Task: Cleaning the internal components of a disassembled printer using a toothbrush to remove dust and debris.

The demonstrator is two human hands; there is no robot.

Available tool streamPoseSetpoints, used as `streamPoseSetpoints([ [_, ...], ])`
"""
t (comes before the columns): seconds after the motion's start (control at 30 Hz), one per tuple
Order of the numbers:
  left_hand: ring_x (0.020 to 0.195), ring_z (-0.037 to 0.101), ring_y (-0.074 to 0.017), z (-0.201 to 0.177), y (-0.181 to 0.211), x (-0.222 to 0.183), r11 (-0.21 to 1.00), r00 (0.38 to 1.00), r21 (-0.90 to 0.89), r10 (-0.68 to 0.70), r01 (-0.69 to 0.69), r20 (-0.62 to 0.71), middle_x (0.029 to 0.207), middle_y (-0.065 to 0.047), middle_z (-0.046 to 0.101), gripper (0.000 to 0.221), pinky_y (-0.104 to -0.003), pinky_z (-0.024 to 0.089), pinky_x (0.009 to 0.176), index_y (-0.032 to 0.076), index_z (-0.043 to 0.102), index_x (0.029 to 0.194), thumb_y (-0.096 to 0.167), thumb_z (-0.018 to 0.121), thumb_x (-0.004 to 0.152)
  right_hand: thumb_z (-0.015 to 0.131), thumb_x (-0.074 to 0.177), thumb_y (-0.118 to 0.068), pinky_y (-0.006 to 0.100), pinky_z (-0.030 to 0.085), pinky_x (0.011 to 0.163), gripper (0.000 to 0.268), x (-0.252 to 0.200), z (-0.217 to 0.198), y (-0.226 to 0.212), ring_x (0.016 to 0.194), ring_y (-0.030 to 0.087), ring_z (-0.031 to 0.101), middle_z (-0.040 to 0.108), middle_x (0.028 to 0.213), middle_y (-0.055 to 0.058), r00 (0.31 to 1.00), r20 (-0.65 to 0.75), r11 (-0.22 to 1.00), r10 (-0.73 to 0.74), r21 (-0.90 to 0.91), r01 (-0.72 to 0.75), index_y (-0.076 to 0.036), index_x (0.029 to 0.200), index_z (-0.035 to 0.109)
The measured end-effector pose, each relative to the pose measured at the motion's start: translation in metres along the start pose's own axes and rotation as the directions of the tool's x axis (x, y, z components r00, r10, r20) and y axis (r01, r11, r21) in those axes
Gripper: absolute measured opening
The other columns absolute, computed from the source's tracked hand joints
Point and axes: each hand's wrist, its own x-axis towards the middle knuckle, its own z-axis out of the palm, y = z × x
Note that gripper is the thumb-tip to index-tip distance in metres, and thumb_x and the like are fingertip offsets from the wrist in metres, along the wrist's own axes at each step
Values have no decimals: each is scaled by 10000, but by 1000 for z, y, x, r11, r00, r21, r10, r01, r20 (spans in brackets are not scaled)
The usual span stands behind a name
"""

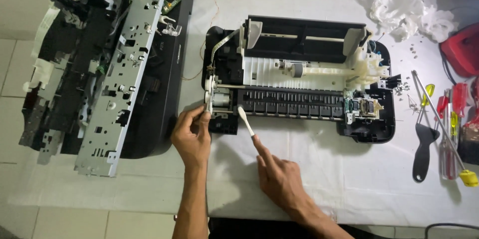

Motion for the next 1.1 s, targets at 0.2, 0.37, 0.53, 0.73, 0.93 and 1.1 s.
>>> streamPoseSetpoints([
  [0.2, 972, 724, -190, -5, 9, 1, 981, 994, -165, -99, 106, 47, 1073, -84, 751, 292, -283, 592, 826, 46, 707, 1170, 230, 672, 945, 614, 966, -125, 244, 333, 323, 649, -11, -27, 9, 350, 79, 360, 578, 512, -69, 993, 24, 988, 120, -99, -117, -258, 1559, 385],
  [0.37, 868, 706, -169, -10, 6, 3, 986, 988, -118, -105, 119, 115, 1023, -70, 732, 330, -264, 590, 734, 21, 742, 1104, 303, 673, 949, 585, 1012, -71, 214, 395, 244, 617, -4, -4, -4, 306, 74, 417, 636, 525, -48, 993, 101, 996, 60, 65, -67, -162, 1564, 325],
  [0.53, 758, 656, -167, 1, -1, 3, 999, 1000, 12, -31, 31, -1, 912, -54, 701, 319, -281, 555, 651, 32, 708, 1008, 349, 682, 979, 613, 961, -98, 266, 290, 329, 652, -4, -23, 6, 361, 91, 325, 558, 510, -74, 999, 5, 993, 43, -110, -42, -192, 1563, 382],
  [0.73, 821, 687, -154, -11, 5, 4, 986, 991, -144, -69, 86, 118, 1007, -65, 716, 315, -259, 592, 733, 14, 729, 1128, 278, 685, 962, 602, 995, -92, 242, 358, 295, 652, -4, -9, -5, 335, 74, 390, 652, 565, -52, 996, 74, 999, 41, 24, -43, -127, 1576, 309],
  [0.93, 807, 657, -188, 3, 3, -2, 998, 1000, 69, 6, -5, -21, 892, -46, 675, 378, -307, 534, 679, 46, 672, 927, 415, 634, 1002, 607, 990, -192, 243, 334, 295, 643, -4, -10, -6, 327, 59, 390, 725, 624, -56, 985, 107, 974, 136, -196, -113, -190, 1579, 347],
  [1.1, 835, 683, -155, -14, 5, 2, 989, 990, -117, -72, 86, 121, 1012, -55, 729, 340, -260, 567, 709, 35, 736, 1097, 341, 676, 963, 602, 1015, -194, 211, 368, 285, 664, -15, -12, 6, 318, 43, 407, 690, 575, -79, 979, 143, 972, 145, -204, -114, -193, 1598, 284],
])
